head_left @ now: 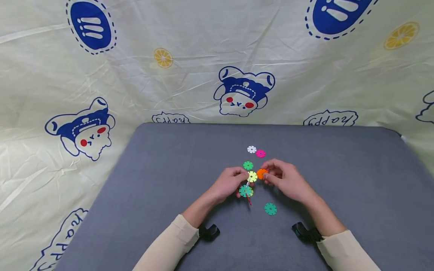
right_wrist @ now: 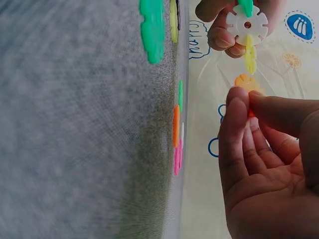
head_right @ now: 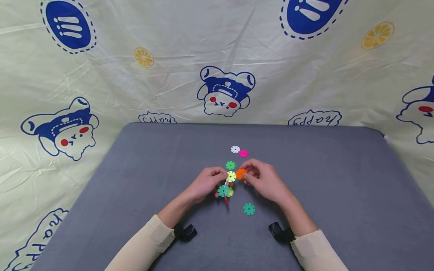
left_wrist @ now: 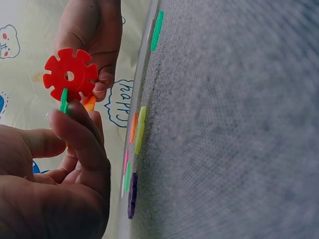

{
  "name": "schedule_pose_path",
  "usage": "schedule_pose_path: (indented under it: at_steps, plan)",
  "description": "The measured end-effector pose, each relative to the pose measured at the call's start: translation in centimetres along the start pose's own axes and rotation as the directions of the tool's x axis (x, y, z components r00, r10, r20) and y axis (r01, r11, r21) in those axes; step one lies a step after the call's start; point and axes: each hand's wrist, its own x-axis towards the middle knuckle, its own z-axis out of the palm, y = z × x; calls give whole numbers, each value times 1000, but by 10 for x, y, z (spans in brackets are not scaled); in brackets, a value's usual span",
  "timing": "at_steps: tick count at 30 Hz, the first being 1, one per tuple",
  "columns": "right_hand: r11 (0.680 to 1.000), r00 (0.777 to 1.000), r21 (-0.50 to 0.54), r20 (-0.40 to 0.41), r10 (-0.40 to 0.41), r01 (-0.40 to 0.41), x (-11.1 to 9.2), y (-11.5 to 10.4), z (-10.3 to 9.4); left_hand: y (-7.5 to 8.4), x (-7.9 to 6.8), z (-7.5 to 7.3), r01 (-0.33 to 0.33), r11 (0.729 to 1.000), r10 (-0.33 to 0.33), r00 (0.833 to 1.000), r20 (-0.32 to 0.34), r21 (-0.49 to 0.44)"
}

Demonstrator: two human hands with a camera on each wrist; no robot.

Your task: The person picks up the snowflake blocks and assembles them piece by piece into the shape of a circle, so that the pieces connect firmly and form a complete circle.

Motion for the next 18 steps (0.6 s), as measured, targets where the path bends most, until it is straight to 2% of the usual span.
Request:
schedule_pose_path:
  at_steps: [10, 13, 18]
  plan:
    - [999, 999, -27, -13, -47, 47, 0, -3, -1, 1, -1, 0, 13, 999, -12, 999, 38, -49]
    - [998, 998, -33, -12, -57, 57, -1, -5, 0, 2, -1, 0, 3, 999, -1, 999, 44, -35]
    - [994, 996, -71, -5, -87, 87, -3, -6, 1, 2, -3, 0, -47, 998, 46, 999, 17, 45]
